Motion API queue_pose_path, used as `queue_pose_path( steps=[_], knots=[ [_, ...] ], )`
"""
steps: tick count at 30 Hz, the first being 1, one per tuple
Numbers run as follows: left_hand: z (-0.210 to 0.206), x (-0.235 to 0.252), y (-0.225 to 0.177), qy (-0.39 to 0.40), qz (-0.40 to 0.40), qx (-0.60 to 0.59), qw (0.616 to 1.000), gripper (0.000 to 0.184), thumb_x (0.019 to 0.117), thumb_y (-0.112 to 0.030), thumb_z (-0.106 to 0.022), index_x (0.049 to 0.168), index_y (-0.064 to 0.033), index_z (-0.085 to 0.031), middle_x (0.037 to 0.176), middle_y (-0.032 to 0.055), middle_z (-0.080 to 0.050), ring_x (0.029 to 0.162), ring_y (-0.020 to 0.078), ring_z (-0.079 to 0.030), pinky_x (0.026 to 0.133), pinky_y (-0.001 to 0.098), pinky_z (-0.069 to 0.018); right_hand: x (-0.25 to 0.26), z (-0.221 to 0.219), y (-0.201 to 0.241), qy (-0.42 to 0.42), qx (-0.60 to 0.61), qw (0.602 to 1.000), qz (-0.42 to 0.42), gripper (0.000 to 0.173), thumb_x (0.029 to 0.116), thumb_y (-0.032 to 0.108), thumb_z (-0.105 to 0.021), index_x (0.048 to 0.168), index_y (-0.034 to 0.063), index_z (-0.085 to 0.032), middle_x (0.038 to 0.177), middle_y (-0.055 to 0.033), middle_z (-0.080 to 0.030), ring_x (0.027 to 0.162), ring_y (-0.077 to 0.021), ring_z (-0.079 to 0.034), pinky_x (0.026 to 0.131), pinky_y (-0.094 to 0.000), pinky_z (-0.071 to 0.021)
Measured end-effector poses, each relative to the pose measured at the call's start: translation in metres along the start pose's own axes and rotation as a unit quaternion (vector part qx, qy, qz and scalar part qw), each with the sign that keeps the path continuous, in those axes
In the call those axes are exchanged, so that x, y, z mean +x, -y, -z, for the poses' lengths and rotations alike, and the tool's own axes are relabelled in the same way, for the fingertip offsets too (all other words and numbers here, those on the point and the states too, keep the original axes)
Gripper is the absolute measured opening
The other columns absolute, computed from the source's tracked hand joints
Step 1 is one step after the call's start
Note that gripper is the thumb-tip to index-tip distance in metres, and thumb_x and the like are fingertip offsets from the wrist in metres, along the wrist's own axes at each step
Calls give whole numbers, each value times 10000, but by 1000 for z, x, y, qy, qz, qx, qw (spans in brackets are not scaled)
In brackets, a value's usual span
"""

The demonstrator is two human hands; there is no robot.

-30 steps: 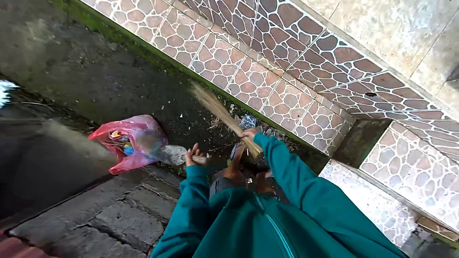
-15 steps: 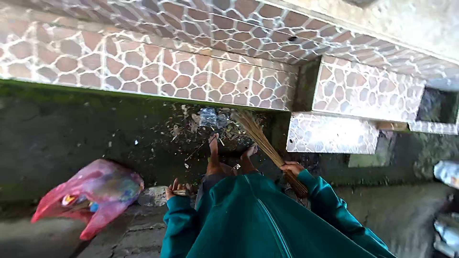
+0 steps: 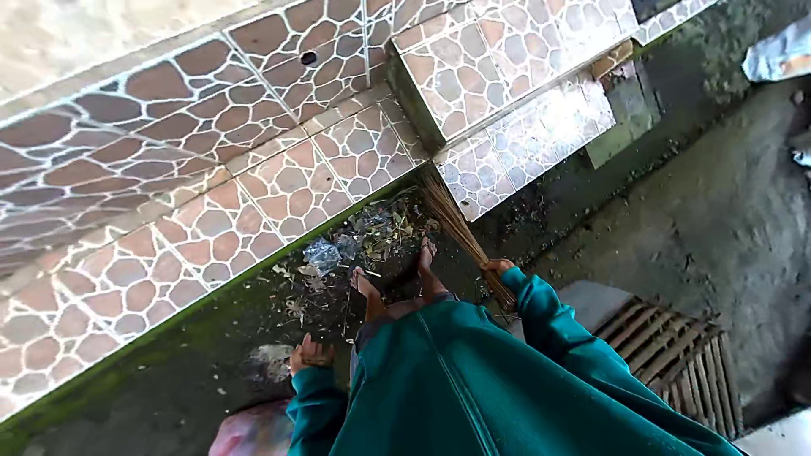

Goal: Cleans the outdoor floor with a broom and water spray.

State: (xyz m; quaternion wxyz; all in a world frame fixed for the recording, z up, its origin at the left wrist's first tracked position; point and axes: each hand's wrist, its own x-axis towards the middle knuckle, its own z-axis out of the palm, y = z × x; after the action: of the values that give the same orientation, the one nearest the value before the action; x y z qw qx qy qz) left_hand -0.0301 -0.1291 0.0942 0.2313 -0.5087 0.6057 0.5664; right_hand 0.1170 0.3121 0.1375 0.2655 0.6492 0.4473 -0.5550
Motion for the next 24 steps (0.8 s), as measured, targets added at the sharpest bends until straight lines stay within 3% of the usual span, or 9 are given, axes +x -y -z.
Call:
queue_pose_path(
  steps=[2, 3, 5, 8, 11, 13, 17, 21, 24],
  knots=[
    [-5, -2, -9, 17, 1, 5, 1000, 557, 1095, -378, -182, 1542, -66, -298, 1439, 165, -445, 1204, 237, -501, 998, 504, -405, -10, -2, -8, -8, -72, 997, -2, 279, 1017, 102, -602, 1245, -58, -616, 1071, -195, -656, 877, -239, -636, 831, -420, -537],
    [-7, -2, -13, 24, 0, 10, 1000, 563, 1099, -372, -181, 1563, -67, -275, 1526, 187, -385, 1299, 265, -463, 1043, 526, -379, -22, 2, -13, -7, -100, 995, 14, 278, 1007, 90, -614, 1238, -64, -624, 1118, -215, -654, 939, -256, -632, 882, -442, -519],
    [-5, -1, -20, 30, 0, 11, 999, 564, 1099, -362, -188, 1580, -75, -259, 1604, 189, -302, 1395, 281, -399, 1087, 533, -345, -51, 14, -26, -2, -129, 990, 56, 280, 980, 62, -624, 1232, -59, -626, 1116, -220, -657, 956, -267, -640, 880, -461, -524],
    [3, 6, -24, 27, -2, 23, 999, 557, 1094, -346, -209, 1576, -73, -268, 1610, 174, -297, 1399, 266, -396, 1080, 522, -353, -93, 27, -42, -3, -148, 986, 80, 383, 944, 40, -642, 1315, -47, -598, 1150, -226, -656, 988, -279, -642, 903, -474, -516],
    [7, 11, -26, 37, -1, 61, 997, 536, 1099, -318, -228, 1566, -59, -274, 1607, 177, -301, 1386, 259, -406, 1062, 509, -367, -114, 32, -75, -3, -197, 978, 67, 384, 936, 78, -665, 1296, -43, -609, 1148, -269, -667, 1028, -377, -658, 935, -584, -501],
    [11, 21, -25, 61, -3, 95, 994, 546, 1107, -322, -222, 1576, -45, -259, 1628, 195, -278, 1427, 278, -384, 1089, 521, -360, -128, 33, -108, -16, -138, 987, 84, 449, 851, 83, -669, 1288, -6, -623, 1044, -191, -688, 862, -274, -680, 777, -486, -570],
    [12, 34, -27, 77, 7, 119, 990, 531, 1098, -305, -249, 1557, -42, -304, 1618, 187, -295, 1411, 276, -392, 1074, 523, -361, -168, 39, -147, -62, -67, 992, 85, 656, 864, 80, -704, 1485, 26, -498, 1166, -215, -706, 953, -272, -712, 883, -464, -569],
    [15, 23, -26, 76, 2, 108, 991, 520, 1101, -291, -258, 1565, -64, -309, 1648, 161, -262, 1476, 273, -330, 1119, 533, -329, -138, 63, -138, -153, -32, 979, 129, 728, 880, 82, -688, 1550, 24, -409, 1195, -255, -679, 949, -308, -694, 858, -501, -560],
    [17, 17, -15, 49, -16, 90, 995, 523, 1099, -281, -244, 1569, -57, -300, 1639, 171, -274, 1448, 268, -364, 1103, 516, -344, -64, 70, -101, -152, -4, 977, 149, 638, 915, 86, -714, 1505, 39, -477, 1267, -241, -655, 1077, -308, -675, 951, -491, -543]
  ],
)
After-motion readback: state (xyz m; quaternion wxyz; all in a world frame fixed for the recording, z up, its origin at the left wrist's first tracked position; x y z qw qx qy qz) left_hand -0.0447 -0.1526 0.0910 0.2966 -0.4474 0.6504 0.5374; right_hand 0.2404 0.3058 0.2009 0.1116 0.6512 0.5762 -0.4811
